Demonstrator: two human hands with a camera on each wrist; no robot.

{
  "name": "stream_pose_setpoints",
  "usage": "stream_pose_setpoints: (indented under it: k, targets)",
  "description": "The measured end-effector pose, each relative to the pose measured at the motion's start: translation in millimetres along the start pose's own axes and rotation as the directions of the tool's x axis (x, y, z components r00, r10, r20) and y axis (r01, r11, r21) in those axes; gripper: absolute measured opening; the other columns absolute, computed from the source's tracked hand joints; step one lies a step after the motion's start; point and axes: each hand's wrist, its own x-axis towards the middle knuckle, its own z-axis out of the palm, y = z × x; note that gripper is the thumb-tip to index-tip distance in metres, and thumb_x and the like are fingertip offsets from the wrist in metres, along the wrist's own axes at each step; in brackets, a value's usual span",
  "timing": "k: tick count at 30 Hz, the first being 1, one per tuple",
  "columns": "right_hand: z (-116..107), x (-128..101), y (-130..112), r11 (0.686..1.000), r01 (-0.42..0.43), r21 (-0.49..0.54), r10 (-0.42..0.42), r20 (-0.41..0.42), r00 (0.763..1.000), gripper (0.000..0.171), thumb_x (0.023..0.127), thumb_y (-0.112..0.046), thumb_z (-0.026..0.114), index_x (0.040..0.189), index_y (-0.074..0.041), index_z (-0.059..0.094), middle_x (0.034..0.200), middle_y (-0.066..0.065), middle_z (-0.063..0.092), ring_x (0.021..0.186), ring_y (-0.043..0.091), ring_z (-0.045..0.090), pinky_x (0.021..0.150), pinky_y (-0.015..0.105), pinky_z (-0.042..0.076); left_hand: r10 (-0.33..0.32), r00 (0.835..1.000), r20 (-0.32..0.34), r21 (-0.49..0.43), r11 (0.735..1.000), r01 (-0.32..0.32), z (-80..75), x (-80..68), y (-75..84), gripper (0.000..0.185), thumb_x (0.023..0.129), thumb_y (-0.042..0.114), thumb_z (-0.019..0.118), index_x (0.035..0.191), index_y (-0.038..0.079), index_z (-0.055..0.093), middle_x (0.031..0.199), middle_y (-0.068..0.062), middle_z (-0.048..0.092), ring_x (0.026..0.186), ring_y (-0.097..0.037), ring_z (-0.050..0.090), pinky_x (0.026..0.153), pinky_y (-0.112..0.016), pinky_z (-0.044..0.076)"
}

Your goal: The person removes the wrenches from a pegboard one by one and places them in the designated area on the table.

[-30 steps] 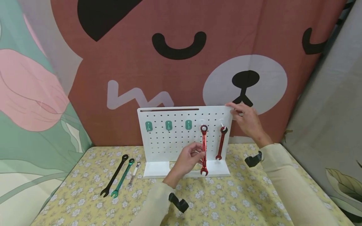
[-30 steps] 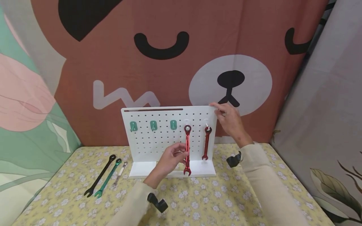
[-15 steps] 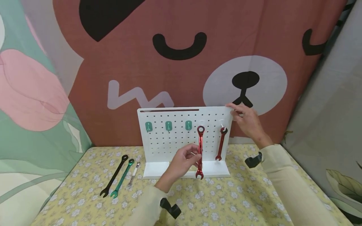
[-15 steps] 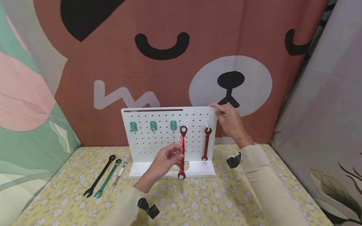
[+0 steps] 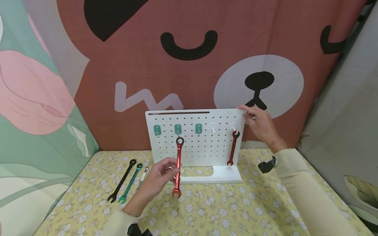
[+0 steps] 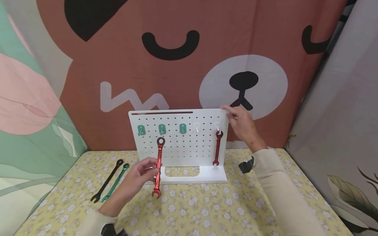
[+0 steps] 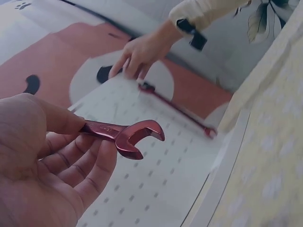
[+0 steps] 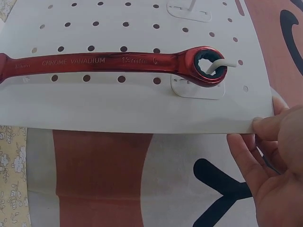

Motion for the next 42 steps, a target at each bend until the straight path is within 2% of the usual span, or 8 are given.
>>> stream_pose_setpoints:
  k: [9,17,24,28,30,33,36,42]
  targets:
    - [-3,1,-3,1.000,-0.019,-0.006,0.019,0.008,1.000,0.034,0.104,-0.001,0.059,0.136,-0.008,0.068,0.114,0.018,0.069,0.100,0.036,0.069,0.060,0.022,0.048,-0.053,0.988,-0.147,0.108,0.992,0.069,-54.0,-30.7,7.2,0.024,0.106,0.012,0.060,0.121,-0.006,0.061,0.099,-0.017,0.062,0.076,-0.019,0.064,0.068,-0.034,0.058]
    - [-3,2,-1,1.000,-0.009,-0.010,0.009,0.002,1.000,0.033,0.103,0.001,0.058,0.135,-0.006,0.068,0.110,0.018,0.069,0.096,0.035,0.070,0.052,0.026,0.042,-0.088,0.970,-0.228,0.219,0.966,0.139,-87.3,-49.3,8.6,0.022,0.107,0.013,0.058,0.119,-0.005,0.061,0.099,-0.014,0.064,0.082,-0.023,0.064,0.071,-0.033,0.055]
    - [-2,2,0,1.000,-0.010,-0.002,0.010,0.011,1.000,0.034,0.104,0.000,0.058,0.136,-0.008,0.068,0.109,0.019,0.068,0.093,0.035,0.070,0.046,0.026,0.037,-0.212,0.922,-0.323,0.261,0.917,0.302,-117.9,-65.8,-5.7,0.023,0.107,0.015,0.059,0.119,-0.004,0.061,0.101,-0.012,0.062,0.080,-0.024,0.060,0.067,-0.036,0.050]
    - [-1,1,0,1.000,-0.006,-0.004,0.006,0.010,1.000,0.035,0.103,0.001,0.059,0.135,-0.008,0.068,0.112,0.019,0.069,0.099,0.036,0.070,0.056,0.024,0.048,-0.255,0.910,-0.328,0.309,0.881,0.358,-137.7,-71.5,-15.1,0.024,0.107,0.016,0.058,0.120,-0.005,0.060,0.103,-0.017,0.061,0.079,-0.024,0.059,0.065,-0.037,0.050]
    - [-1,1,1,1.000,-0.007,-0.004,0.007,0.007,1.000,0.034,0.103,0.002,0.059,0.135,-0.007,0.068,0.112,0.019,0.068,0.101,0.036,0.070,0.064,0.023,0.052,-0.266,0.911,-0.316,0.342,0.863,0.371,-146.8,-72.3,-18.5,0.025,0.107,0.015,0.057,0.121,-0.006,0.059,0.104,-0.019,0.061,0.081,-0.025,0.058,0.065,-0.038,0.050]
    - [-1,1,0,1.000,-0.009,0.005,0.009,0.010,1.000,0.034,0.103,0.001,0.058,0.135,-0.007,0.068,0.112,0.019,0.068,0.101,0.037,0.070,0.066,0.020,0.052,-0.268,0.914,-0.306,0.401,0.834,0.379,-159.4,-72.9,-23.4,0.026,0.108,0.015,0.056,0.122,-0.006,0.059,0.103,-0.017,0.060,0.084,-0.025,0.057,0.065,-0.038,0.049]
    - [-1,1,0,1.000,-0.017,0.016,0.016,0.015,1.000,0.034,0.104,0.001,0.058,0.136,-0.007,0.067,0.111,0.019,0.067,0.099,0.038,0.070,0.055,0.019,0.046,-0.274,0.915,-0.296,0.444,0.809,0.386,-170.7,-74.2,-28.8,0.027,0.108,0.015,0.055,0.124,-0.007,0.059,0.101,-0.015,0.060,0.084,-0.025,0.056,0.064,-0.037,0.048]
    - [1,1,1,1.000,-0.015,0.020,0.015,0.012,1.000,0.035,0.103,0.002,0.058,0.135,-0.007,0.067,0.115,0.020,0.068,0.096,0.037,0.071,0.047,0.026,0.038,-0.326,0.906,-0.270,0.439,0.795,0.417,-188.0,-75.6,-38.5,0.028,0.108,0.013,0.052,0.125,-0.009,0.057,0.104,-0.018,0.061,0.079,-0.025,0.054,0.062,-0.037,0.049]
